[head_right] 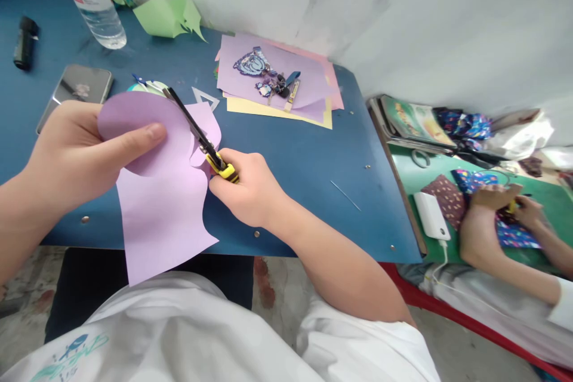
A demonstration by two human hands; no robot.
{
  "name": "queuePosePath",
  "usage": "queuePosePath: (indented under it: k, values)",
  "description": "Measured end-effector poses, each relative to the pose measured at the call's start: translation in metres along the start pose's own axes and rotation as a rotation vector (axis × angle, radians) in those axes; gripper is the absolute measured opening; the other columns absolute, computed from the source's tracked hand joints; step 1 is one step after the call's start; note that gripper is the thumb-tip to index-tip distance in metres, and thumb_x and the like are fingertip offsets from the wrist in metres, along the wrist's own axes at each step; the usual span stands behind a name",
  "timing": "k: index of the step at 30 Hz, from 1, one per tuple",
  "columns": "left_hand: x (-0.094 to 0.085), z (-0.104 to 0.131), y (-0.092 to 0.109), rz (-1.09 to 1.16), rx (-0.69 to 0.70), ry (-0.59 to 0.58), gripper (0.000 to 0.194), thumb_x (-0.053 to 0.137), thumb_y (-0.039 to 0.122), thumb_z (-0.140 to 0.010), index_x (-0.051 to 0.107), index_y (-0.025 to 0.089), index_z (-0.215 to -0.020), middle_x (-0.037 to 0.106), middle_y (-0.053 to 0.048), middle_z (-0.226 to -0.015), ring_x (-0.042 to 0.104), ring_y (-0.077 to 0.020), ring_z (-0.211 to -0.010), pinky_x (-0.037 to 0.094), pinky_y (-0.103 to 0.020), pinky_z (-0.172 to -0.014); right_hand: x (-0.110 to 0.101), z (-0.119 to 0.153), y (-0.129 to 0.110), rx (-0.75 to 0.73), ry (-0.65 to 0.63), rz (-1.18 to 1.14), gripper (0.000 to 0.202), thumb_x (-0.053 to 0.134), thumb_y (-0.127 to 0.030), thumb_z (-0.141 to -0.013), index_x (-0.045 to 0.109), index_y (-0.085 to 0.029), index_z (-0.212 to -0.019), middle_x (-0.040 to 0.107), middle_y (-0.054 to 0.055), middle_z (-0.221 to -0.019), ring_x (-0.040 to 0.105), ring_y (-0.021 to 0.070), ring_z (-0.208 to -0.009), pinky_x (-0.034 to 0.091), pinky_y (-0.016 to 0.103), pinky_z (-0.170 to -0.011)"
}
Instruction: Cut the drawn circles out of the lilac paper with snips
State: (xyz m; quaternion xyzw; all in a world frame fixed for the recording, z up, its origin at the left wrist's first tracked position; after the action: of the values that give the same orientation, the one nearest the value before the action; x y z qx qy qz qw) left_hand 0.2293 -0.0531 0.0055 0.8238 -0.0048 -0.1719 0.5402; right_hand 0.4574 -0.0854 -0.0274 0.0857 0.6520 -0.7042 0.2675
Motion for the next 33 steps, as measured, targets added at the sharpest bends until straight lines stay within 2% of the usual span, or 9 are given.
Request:
queuePosePath:
  k: [6,11,17,21,27,33]
  values:
    - [-0.001,0.001,-0.002,-0.003,-0.049,-0.022,0.057,0.091,0.058,-0.096,0.066,0.020,-0.061,0.054,-0.001,-0.063,0.047,-0.0112,-0.056,0.033,-0.026,-0.041,-0.001,-0.001,0.000,0.004,0.001,0.010,0.017,0.062,-0.043,-0.075,0.064,-0.026,-0.078,0.056,-0.006,-0.066,0.050,0.0184,-0.070,0.038,0.038,-0.070]
    - [0.001,0.000,-0.003,0.016,-0.069,-0.021,0.055,0.090,0.056,-0.095,0.066,0.019,-0.061,0.055,-0.002,-0.064,0.047,-0.0110,-0.058,0.033,-0.025,-0.042,-0.001,-0.001,0.000,-0.001,-0.004,0.018,0.017,0.061,-0.043,-0.075,0.063,-0.026,-0.076,0.056,-0.005,-0.065,0.052,0.0190,-0.070,0.037,0.038,-0.071]
    - [0.000,-0.002,0.004,-0.039,0.058,0.030,0.051,0.086,0.043,-0.098,0.058,0.021,-0.061,0.044,0.003,-0.059,0.037,-0.0097,-0.056,0.023,-0.026,-0.042,-0.003,-0.001,0.001,-0.002,0.003,0.014,0.015,0.063,-0.041,-0.079,0.062,-0.026,-0.077,0.056,-0.005,-0.066,0.052,0.0185,-0.071,0.036,0.037,-0.070]
    - [-0.001,-0.002,0.008,-0.080,0.109,0.128,0.047,0.083,0.048,-0.102,0.062,0.023,-0.069,0.049,0.002,-0.064,0.042,-0.0125,-0.062,0.031,-0.029,-0.050,-0.002,-0.002,0.002,-0.006,0.002,-0.012,0.013,0.064,-0.038,-0.077,0.067,-0.026,-0.080,0.060,-0.005,-0.068,0.054,0.0191,-0.072,0.038,0.037,-0.071]
    - [0.002,-0.003,0.012,-0.136,0.252,0.103,0.049,0.079,0.036,-0.100,0.055,0.018,-0.062,0.043,0.004,-0.058,0.035,-0.0075,-0.056,0.023,-0.023,-0.043,-0.001,-0.001,0.001,0.008,-0.010,0.019,0.013,0.063,-0.039,-0.078,0.063,-0.026,-0.078,0.061,-0.004,-0.069,0.056,0.0206,-0.075,0.040,0.039,-0.075]
    - [0.003,-0.002,0.012,-0.152,0.267,0.111,0.049,0.080,0.033,-0.098,0.056,0.016,-0.059,0.043,0.004,-0.057,0.035,-0.0067,-0.056,0.024,-0.020,-0.043,0.000,-0.001,0.002,-0.006,-0.025,-0.008,0.011,0.061,-0.036,-0.076,0.054,-0.028,-0.073,0.054,-0.005,-0.067,0.056,0.0199,-0.075,0.041,0.039,-0.074]
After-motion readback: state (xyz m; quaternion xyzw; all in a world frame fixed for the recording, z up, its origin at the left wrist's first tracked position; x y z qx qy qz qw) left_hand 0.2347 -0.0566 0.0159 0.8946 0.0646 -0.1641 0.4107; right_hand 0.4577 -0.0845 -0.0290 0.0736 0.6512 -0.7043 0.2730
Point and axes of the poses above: each hand's wrist, its own z-axis away from the middle knuckle, its own x-axis out of the palm, y = z × x, the point moved 4 cm from there along -z, towards the middle knuckle
